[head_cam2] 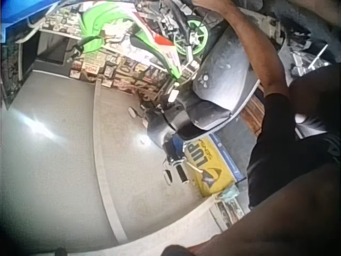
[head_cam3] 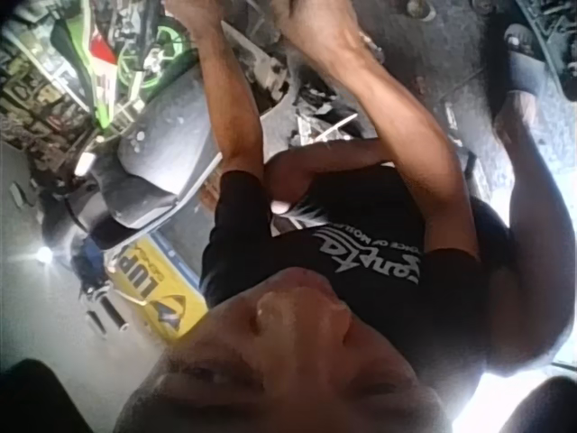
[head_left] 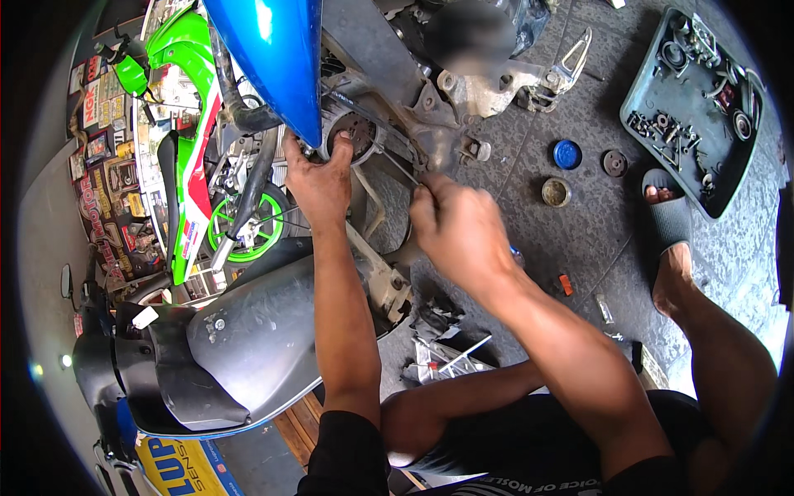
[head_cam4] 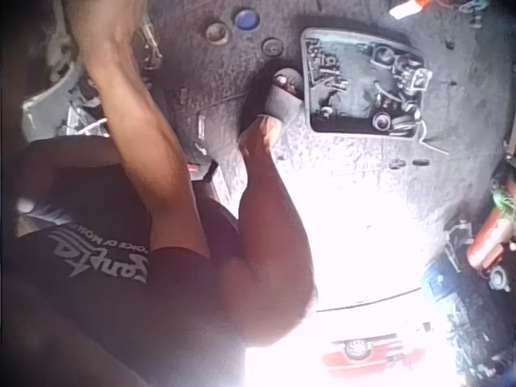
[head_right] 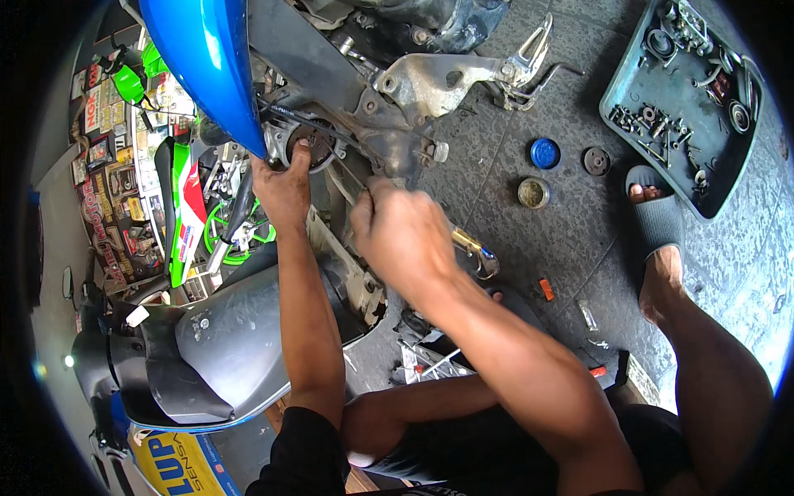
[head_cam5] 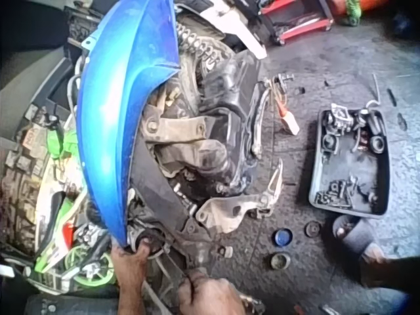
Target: The person removes the ignition coil and cam sprocket from a motorcycle engine using a screwdriver. They then select fasteners from a parts tray and use a wrench and screwdriver to detach the cylinder head and cylinder.
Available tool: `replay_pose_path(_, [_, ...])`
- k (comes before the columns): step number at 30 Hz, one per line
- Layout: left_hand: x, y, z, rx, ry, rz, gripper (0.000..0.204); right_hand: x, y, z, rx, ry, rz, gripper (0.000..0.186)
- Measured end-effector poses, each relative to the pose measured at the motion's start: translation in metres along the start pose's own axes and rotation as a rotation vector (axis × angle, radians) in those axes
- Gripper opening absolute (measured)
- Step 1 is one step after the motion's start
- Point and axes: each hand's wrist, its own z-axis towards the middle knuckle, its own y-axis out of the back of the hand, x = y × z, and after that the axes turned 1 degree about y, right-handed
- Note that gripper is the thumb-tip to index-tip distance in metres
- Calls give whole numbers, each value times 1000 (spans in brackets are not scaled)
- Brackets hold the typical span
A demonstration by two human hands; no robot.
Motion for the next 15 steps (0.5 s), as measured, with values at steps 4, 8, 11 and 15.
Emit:
replay_pose_path(4, [3, -4, 0, -21, -41, 36, 65, -11, -2, -2, -45, 53, 18, 20])
replay_pose_path(8, [7, -2, -2, -21, -26, 9, 68, 5, 9, -3, -11, 19, 49, 20])
replay_pose_path(11, [2, -2, -4, -15, -30, -13, 70, 2, 4, 4, -7, 22, -17, 20])
replay_pose_path(15, [16, -3, 0, 23, -9, -60, 70, -5, 7, -1, -8, 34, 0, 21])
